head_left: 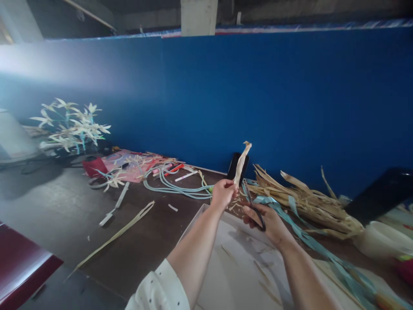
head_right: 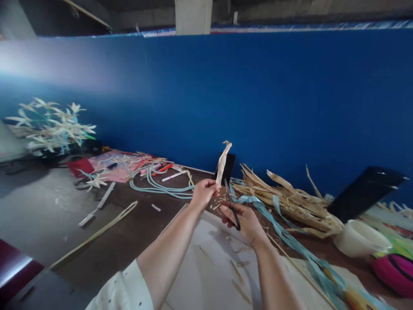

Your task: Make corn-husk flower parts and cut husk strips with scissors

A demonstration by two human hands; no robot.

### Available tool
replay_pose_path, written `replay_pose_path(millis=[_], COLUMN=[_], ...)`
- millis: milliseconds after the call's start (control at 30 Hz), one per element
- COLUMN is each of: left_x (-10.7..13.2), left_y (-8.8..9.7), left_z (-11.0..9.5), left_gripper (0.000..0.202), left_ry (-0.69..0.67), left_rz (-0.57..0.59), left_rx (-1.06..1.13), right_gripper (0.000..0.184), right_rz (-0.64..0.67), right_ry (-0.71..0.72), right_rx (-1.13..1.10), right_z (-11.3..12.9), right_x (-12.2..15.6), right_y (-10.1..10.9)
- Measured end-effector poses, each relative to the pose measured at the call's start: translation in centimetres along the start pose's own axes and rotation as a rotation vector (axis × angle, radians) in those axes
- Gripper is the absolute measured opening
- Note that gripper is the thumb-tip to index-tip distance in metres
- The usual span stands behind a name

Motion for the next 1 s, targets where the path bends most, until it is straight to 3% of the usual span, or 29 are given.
replay_pose_path(millis=[400,800,1000], left_x=[0.4,1.1,1.2], left_y=[-0.9,-2.1,-2.1], left_z=[0.7,1.8,1.7], left_gripper=[0.012,0.024,0.021], left_ry=[0.087,0.133,0.134], left_rz=[0.035,0.092,0.113], left_rx=[0.343,0.34,0.25], right_gripper=[0.049,0.055,0.059], right_rz=[0.004,-0.029,-0.061], right_ry=[-0.043,0.019,-0.027], right_rx=[0.159,0.109,0.094], right_z=[0.4,-0.4,-0.5], right_x=[0.0,-0.5,-0.5], right_y=[-0.4,-0.3,-0.2])
Point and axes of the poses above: each hand's wrist, its own x-axis away from the middle knuckle, its own y-axis out of the back of the hand, z = x × y, the point moved 5 cm from there along -x, towards the middle knuckle, and after that the axes turned 5 degrees about x, right-handed, at the moved point
